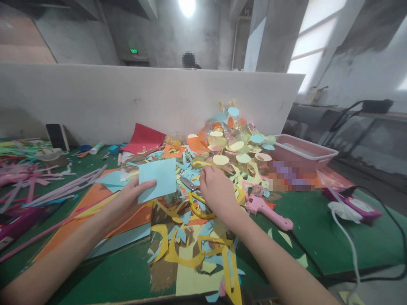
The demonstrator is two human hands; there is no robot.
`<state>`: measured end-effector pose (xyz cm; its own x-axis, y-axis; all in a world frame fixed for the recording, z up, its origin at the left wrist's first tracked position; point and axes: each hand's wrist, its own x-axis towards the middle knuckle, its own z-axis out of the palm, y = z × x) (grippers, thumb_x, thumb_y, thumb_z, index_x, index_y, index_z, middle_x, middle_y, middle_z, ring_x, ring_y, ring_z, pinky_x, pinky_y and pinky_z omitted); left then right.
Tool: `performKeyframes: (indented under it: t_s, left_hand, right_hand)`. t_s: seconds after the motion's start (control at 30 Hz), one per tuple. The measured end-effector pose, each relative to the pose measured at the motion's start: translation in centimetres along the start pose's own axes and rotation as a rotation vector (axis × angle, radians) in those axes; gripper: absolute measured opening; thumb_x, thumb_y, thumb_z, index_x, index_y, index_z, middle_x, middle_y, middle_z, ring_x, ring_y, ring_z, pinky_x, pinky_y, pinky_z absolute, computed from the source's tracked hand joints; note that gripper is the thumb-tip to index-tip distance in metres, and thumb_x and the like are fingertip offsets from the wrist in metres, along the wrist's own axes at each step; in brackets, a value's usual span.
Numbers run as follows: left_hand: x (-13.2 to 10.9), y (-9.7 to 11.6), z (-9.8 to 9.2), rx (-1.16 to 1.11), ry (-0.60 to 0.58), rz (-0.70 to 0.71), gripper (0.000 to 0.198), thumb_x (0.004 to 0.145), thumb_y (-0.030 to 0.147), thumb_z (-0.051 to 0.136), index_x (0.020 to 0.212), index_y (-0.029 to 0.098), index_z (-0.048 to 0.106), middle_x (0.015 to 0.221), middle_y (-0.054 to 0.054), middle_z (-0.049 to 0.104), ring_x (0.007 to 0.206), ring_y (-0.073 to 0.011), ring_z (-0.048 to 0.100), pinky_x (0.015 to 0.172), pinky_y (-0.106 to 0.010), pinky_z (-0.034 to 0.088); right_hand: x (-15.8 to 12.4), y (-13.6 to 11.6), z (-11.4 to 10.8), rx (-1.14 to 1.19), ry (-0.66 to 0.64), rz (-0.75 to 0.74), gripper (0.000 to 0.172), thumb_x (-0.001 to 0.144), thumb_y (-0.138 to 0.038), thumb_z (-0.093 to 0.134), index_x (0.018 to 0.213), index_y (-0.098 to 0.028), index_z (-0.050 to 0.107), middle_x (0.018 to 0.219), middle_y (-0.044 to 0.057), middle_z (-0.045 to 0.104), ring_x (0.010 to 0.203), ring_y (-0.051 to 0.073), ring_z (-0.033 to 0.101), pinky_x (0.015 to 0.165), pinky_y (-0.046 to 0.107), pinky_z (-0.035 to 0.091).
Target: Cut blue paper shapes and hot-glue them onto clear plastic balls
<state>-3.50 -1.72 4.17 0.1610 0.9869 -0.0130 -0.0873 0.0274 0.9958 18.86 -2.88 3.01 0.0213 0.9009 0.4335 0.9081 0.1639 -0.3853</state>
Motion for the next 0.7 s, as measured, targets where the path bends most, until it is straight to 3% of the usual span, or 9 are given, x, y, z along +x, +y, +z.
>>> performKeyframes:
  t_s: [0.13, 0.27, 0.5, 0.7]
  left_hand:
    - [0.2, -0.4, -0.1, 0.097, 0.048, 0.115, 0.056, 0.068, 0.047, 0.074, 0.114, 0.019, 0.060, 0.115, -0.010, 0.070, 0.102, -0.0295, 0.067, 0.083, -0.039, 0.055]
    - [0.6, -0.9, -0.6, 0.250, 0.162, 0.239, 0.055, 0.068, 0.051, 0.073, 0.111, 0.018, 0.062, 0.116, -0.011, 0.070, 0.106, -0.0304, 0.065, 0.091, -0.042, 0.051]
    - [0.8, -1.3, -0.8, 0.278, 0.245, 0.264, 0.058, 0.074, 0.051, 0.069, 0.120, 0.017, 0.058, 0.125, -0.012, 0.066, 0.111, -0.0284, 0.063, 0.094, -0.039, 0.050]
    - [0.5, -1.1, -0.3, 0.272, 0.290, 0.224, 0.055, 0.073, 0.052, 0.070, 0.114, 0.016, 0.061, 0.115, -0.011, 0.070, 0.103, -0.0289, 0.066, 0.084, -0.037, 0.054]
  right_hand:
    - [-0.1, 0.2, -0.1, -0.257, -0.233, 0.037, 0.032, 0.100, -0.029, 0.032, 0.089, -0.017, 0.059, 0.088, 0.008, 0.067, 0.080, 0.023, 0.063, 0.059, 0.030, 0.035]
    - [-0.9, 0.1, 0.3, -0.374, -0.391, -0.025, 0.033, 0.100, -0.030, 0.036, 0.096, -0.013, 0.063, 0.096, 0.013, 0.069, 0.088, 0.027, 0.066, 0.064, 0.032, 0.040]
    - [-1.4, 0.2, 0.6, -0.391, -0.496, -0.092, 0.036, 0.093, -0.041, 0.051, 0.104, -0.009, 0.064, 0.102, 0.017, 0.067, 0.093, 0.031, 0.065, 0.070, 0.033, 0.045]
    - [-1.2, -0.1, 0.6, -0.373, -0.511, -0.043, 0.022, 0.094, -0.025, 0.047, 0.094, -0.011, 0.063, 0.095, 0.017, 0.067, 0.082, 0.026, 0.066, 0.059, 0.030, 0.040]
